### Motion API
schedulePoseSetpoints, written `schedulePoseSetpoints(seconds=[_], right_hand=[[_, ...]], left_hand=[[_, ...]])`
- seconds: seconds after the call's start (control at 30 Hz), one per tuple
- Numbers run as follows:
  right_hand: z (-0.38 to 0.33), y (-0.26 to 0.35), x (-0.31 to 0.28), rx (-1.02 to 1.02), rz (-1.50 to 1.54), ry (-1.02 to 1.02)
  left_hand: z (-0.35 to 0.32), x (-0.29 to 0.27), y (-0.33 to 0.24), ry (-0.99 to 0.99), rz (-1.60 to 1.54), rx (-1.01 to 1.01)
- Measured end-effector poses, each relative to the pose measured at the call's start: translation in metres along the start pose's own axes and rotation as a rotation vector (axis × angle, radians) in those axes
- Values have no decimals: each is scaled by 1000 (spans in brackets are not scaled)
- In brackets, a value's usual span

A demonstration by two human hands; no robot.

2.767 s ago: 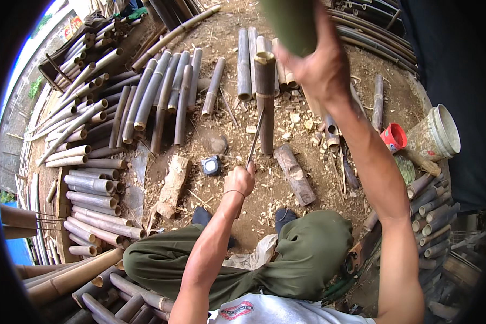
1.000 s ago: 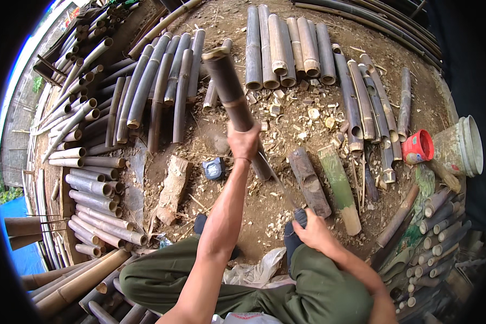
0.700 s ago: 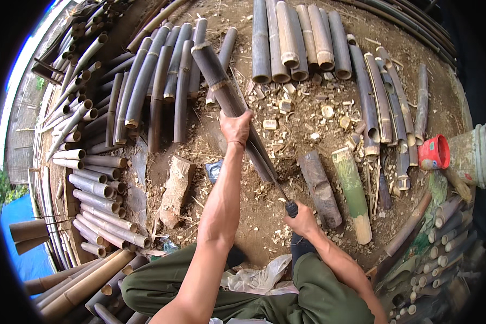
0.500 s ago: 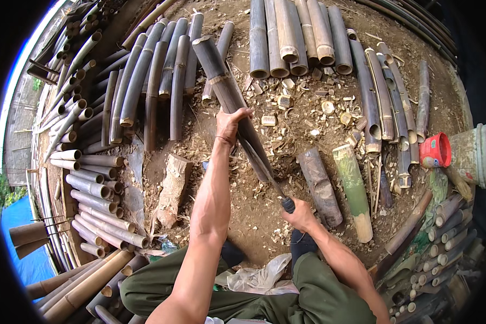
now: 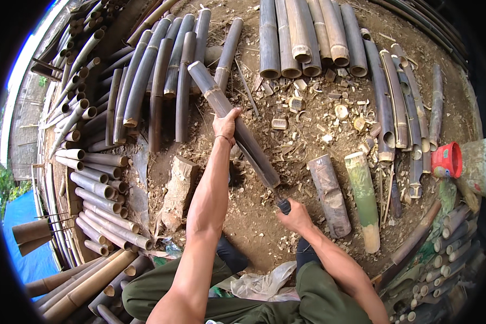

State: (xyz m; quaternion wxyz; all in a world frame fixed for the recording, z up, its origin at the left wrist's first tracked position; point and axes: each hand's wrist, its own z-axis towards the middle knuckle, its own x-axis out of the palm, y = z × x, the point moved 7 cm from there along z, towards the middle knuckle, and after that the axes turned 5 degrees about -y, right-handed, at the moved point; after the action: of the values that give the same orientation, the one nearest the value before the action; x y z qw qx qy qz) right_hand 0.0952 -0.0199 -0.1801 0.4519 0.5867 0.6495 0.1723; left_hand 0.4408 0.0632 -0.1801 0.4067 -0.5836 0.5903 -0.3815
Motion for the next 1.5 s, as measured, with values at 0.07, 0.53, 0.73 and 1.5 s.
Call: schedulePoseSetpoints(seconds=[0.07,0.53,0.73,1.5], right_hand=[[-17,12,-11,57,0,43],[-139,64,-75,21,-92,-16],[-145,58,-72,41,-63,-24],[-113,45,-38,-110,12,142]], left_hand=[[-12,-10,-13,10,-20,29],[-118,-2,-140,51,-105,522],[-152,-7,-146,-22,-136,599],[-133,0,-157,104,-90,492]])
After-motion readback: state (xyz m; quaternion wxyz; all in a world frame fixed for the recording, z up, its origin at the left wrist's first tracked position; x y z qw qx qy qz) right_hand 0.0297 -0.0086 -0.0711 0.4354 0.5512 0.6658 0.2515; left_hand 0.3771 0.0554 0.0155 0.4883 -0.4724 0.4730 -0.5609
